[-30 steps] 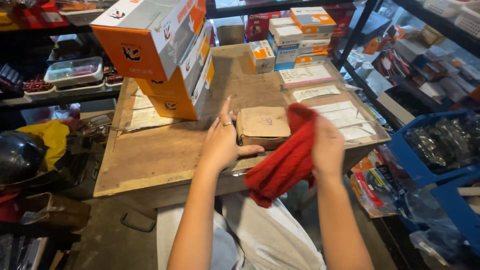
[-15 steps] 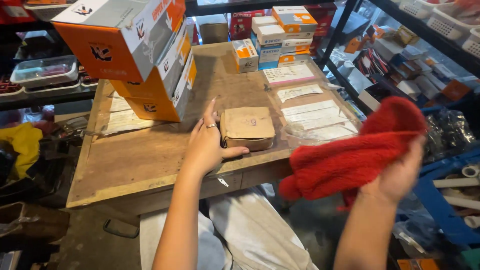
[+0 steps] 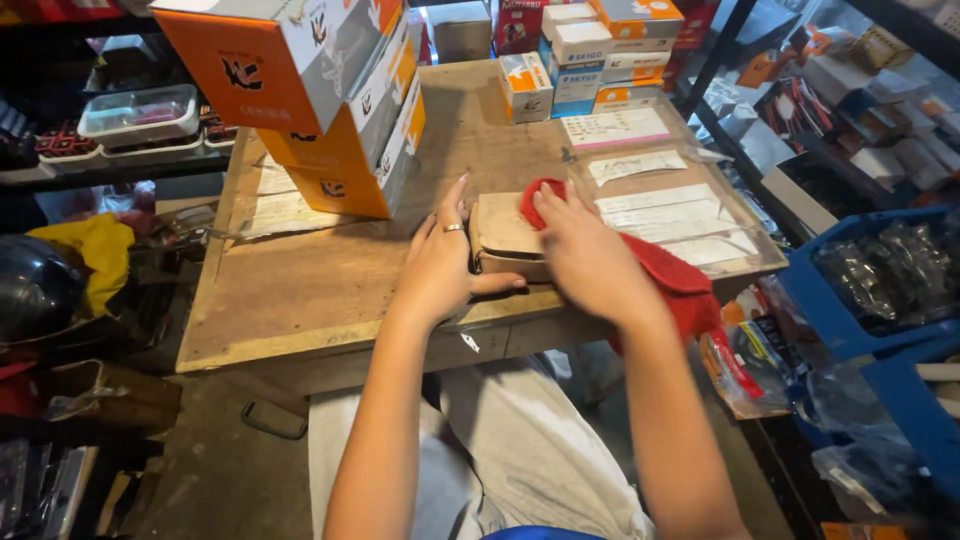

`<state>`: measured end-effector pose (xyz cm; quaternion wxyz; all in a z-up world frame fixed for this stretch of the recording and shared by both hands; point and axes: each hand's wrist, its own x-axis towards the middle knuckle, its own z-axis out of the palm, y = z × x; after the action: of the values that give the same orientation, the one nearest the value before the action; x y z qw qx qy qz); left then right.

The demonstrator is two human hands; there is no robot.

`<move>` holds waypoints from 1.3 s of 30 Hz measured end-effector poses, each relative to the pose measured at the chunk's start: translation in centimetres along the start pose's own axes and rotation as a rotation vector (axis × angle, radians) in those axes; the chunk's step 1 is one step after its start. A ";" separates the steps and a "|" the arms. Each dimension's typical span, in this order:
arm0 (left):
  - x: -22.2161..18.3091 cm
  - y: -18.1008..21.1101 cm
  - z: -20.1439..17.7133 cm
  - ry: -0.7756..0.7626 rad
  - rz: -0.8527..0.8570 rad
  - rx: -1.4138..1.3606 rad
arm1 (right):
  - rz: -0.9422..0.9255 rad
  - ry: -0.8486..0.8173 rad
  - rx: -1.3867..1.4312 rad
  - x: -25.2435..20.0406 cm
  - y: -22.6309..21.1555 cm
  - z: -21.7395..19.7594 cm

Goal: Wiping down cardboard boxes containing motorcycle parts using a red cloth.

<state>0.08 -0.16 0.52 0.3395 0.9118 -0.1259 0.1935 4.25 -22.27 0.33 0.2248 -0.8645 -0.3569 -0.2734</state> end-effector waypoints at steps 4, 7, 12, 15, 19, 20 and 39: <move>-0.6 -0.6 0.5 -0.008 -0.018 -0.005 | 0.266 -0.253 0.282 1.7 0.9 -0.9; -0.2 -0.6 0.2 0.021 0.034 0.001 | 0.263 -0.338 0.223 3.3 2.7 0.2; 0.1 -0.9 0.6 -0.025 0.007 0.000 | -0.109 -0.487 -0.472 1.9 -0.2 -1.2; 0.0 -1.2 0.6 -0.012 0.015 -0.018 | 0.072 -0.291 0.101 -0.3 -5.8 -5.2; -0.3 -1.4 0.8 0.021 0.049 0.008 | -0.007 -0.283 0.079 -0.7 -6.5 -5.2; -0.3 -1.4 0.8 0.001 0.033 0.013 | 0.022 -0.312 0.054 0.3 -6.2 -4.9; -0.1 -1.2 0.5 0.064 0.014 -0.031 | -0.026 -0.290 0.064 2.5 -5.8 -2.9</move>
<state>0.56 0.44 -0.55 0.3562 0.8989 -0.1244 0.2230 0.53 -19.00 5.18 0.1948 -0.8827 -0.4051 -0.1370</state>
